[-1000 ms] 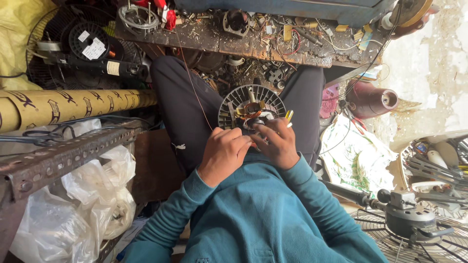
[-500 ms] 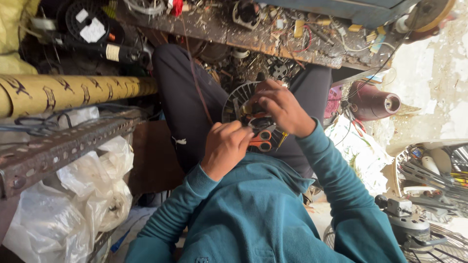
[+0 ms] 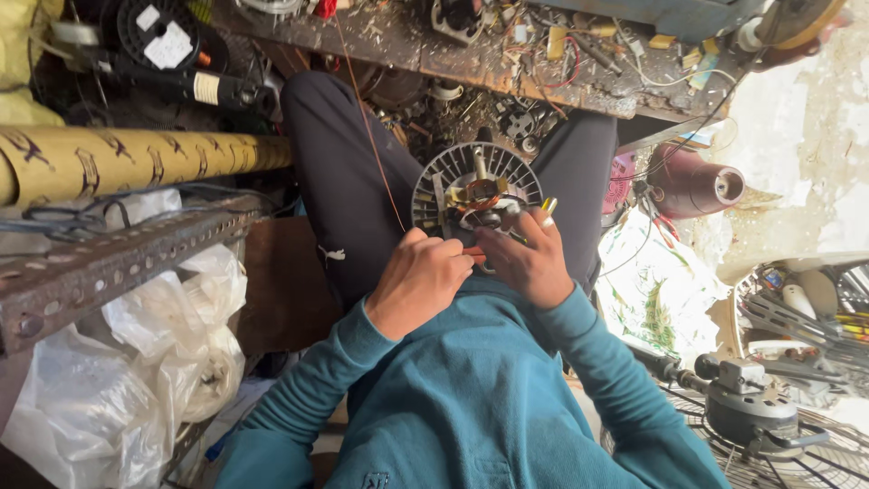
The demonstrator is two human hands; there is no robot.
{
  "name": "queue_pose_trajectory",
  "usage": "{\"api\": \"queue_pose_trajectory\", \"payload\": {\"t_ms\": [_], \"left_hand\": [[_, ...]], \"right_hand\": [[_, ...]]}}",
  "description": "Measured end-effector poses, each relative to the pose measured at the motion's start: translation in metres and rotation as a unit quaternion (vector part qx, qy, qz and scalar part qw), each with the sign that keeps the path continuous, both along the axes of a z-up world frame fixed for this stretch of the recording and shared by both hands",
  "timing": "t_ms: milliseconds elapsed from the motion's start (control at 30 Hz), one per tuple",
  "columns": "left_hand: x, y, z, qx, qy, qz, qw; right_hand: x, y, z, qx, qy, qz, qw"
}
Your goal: The person is repairing a fan motor by hand and using a screwdriver to tighten components on the central stator assembly while sitting with the motor in their lap.
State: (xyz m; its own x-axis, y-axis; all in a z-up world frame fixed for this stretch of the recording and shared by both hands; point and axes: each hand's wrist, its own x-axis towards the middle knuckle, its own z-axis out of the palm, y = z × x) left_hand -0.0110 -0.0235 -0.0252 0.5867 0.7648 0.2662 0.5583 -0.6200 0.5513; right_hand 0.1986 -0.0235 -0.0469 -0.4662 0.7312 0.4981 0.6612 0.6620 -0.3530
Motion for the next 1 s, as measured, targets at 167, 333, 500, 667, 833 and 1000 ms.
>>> {"api": "queue_pose_trajectory", "payload": {"t_ms": [167,333,500,667,833,1000], "left_hand": [[0.009,0.034,0.031,0.049,-0.043,0.005,0.998],[0.029,0.097,0.024,0.076,-0.065,0.045,0.994],[0.036,0.134,0.0,-0.041,-0.094,-0.005,0.995],[0.026,0.121,0.006,-0.042,-0.143,-0.018,0.989],[0.031,0.118,-0.001,0.012,-0.137,0.019,0.99],[0.029,0.135,-0.022,-0.051,-0.044,0.049,0.997]], "right_hand": [[0.0,-0.014,-0.026,-0.153,0.257,-0.147,0.943],[-0.007,0.004,-0.04,-0.232,0.347,-0.221,0.881],[-0.008,0.009,-0.037,-0.235,0.342,-0.244,0.876],[-0.01,0.006,-0.031,-0.206,0.363,-0.212,0.884],[-0.015,0.005,-0.034,-0.225,0.4,-0.226,0.859],[-0.008,0.013,-0.015,-0.217,0.288,-0.23,0.904]]}}
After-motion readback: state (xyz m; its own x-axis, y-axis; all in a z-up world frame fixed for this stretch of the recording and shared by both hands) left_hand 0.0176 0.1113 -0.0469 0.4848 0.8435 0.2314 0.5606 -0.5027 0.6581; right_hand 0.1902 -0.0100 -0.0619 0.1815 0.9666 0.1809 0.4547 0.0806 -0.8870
